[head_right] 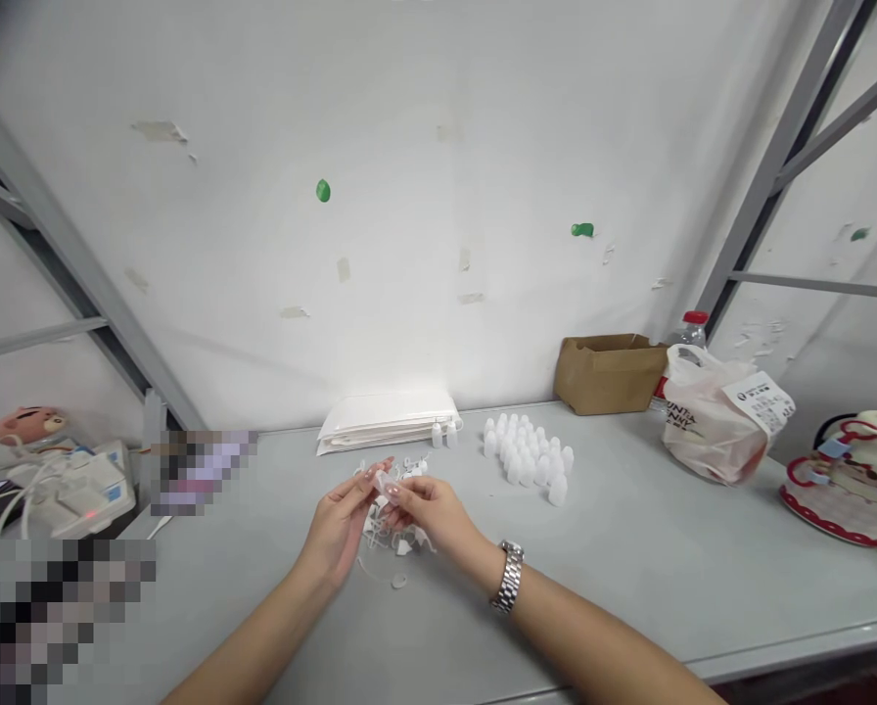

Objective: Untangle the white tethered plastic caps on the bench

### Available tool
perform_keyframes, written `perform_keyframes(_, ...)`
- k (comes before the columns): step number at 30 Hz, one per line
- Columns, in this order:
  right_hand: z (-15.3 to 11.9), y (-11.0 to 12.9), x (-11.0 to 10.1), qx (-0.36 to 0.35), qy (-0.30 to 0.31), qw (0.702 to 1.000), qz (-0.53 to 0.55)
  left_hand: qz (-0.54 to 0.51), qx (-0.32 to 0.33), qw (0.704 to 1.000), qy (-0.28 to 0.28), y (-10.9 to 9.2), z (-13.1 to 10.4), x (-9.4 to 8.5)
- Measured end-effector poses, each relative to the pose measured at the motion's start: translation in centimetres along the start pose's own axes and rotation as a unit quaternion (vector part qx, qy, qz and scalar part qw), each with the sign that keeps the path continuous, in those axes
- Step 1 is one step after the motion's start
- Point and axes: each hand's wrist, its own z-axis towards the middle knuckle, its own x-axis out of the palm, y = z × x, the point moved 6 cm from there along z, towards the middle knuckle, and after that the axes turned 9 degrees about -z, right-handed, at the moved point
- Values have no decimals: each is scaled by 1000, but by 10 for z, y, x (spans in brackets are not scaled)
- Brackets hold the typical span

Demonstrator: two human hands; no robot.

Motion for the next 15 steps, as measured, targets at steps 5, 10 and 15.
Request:
perform_keyframes(5, -4, 9, -4, -54, -82, 987, -129, 1, -18, 1000, 19, 6, -3, 2)
perform_keyframes(10, -6, 9, 0, -11, 2, 1000, -21, 27, -18, 998, 52, 3, -5, 8)
perform_keyframes(15, -4, 2, 7, 83, 148, 977, 132, 26, -31, 996, 84, 1, -7, 14)
